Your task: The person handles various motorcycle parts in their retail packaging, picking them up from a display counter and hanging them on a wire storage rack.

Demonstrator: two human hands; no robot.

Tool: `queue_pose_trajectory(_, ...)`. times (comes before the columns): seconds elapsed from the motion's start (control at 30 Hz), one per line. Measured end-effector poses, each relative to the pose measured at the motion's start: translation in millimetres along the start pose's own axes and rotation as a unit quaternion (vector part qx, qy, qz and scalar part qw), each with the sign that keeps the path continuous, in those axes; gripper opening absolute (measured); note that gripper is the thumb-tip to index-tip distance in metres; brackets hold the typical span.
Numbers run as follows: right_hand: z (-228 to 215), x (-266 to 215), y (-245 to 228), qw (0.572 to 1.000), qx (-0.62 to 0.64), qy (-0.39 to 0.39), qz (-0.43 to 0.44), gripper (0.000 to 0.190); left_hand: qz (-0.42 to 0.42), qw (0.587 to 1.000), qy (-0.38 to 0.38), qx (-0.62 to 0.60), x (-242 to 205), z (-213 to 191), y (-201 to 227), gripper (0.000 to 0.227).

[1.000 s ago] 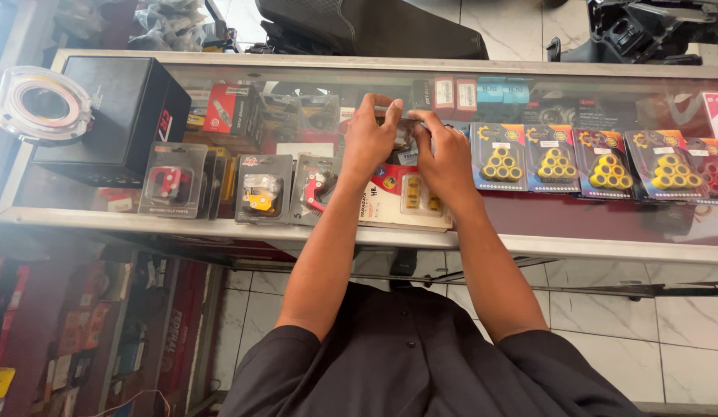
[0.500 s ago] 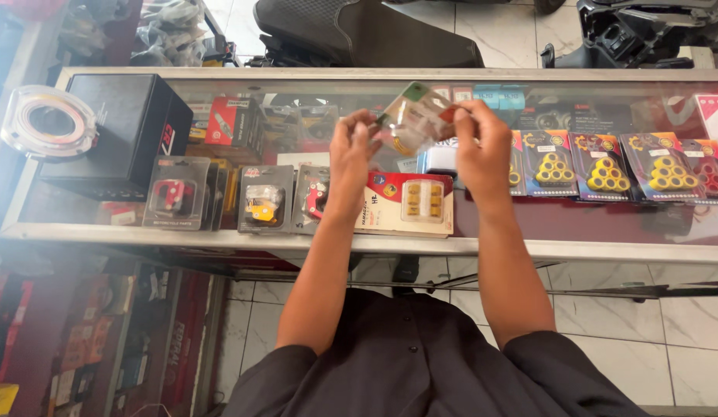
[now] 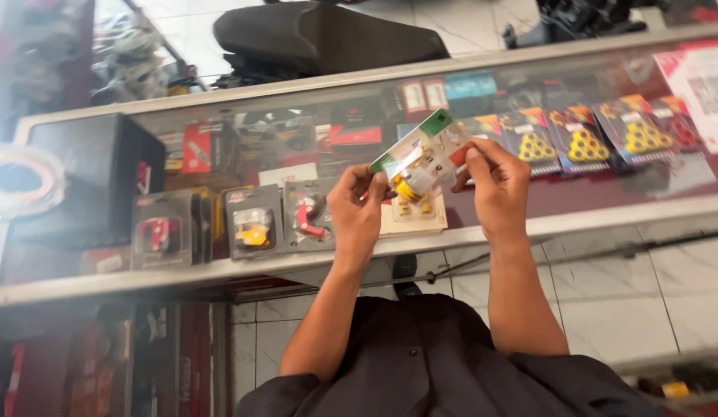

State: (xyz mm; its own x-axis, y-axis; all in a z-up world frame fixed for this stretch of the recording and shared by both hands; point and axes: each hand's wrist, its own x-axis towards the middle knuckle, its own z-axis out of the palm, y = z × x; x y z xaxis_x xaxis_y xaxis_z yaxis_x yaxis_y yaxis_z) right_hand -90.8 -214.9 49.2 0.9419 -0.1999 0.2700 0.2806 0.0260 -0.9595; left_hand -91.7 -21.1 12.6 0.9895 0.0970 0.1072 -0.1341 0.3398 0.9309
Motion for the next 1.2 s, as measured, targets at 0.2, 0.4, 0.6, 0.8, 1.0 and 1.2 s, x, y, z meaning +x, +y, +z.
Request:
queue_pose_trajectory(0.2,-3.0,-40.1,9.8,1.0,0.017,0.011,-0.02,0.053,-0.024,0.996,-0.036,-0.075,-21.5,-1.9,-8.7,0.009)
queue_pose_trajectory(0.4,15.3,-88.1,12.7,0.991,0.119,-0.054,-0.006,0.088,-0.06,0.991,-0.081,-0.089,-40.7,-5.5,-16.3,0.011)
queue_pose_trajectory(0.6,5.5,-121.6,4.7,0.999,0.031,0.002,0.033,0.079,-0.113,0.973,-0.157,-0.126,-54.9,1.4,-17.5,0.016)
queue_pose_trajectory(0.8,-18.0,-134.5,-9.9,1.0,0.006,0.02,0.01,0.071,-0.102,0.945,-0.31,0.031,-62.2,13.1,5.9,0.055)
queue_pose_trajectory(1.0,-68.2,-149.2,-22.0,0.997,-0.04,0.069,0.001,0.07,-0.073,0.906,-0.412,0.068,-71.1,61.7,11.6,0.075)
queue_pose_trajectory(1.2,-147.3,-174.1,-39.4,0.989,-0.058,0.135,0.01,0.069,-0.1,0.869,-0.478,0.079,-100.6,140.0,-3.3,0.076)
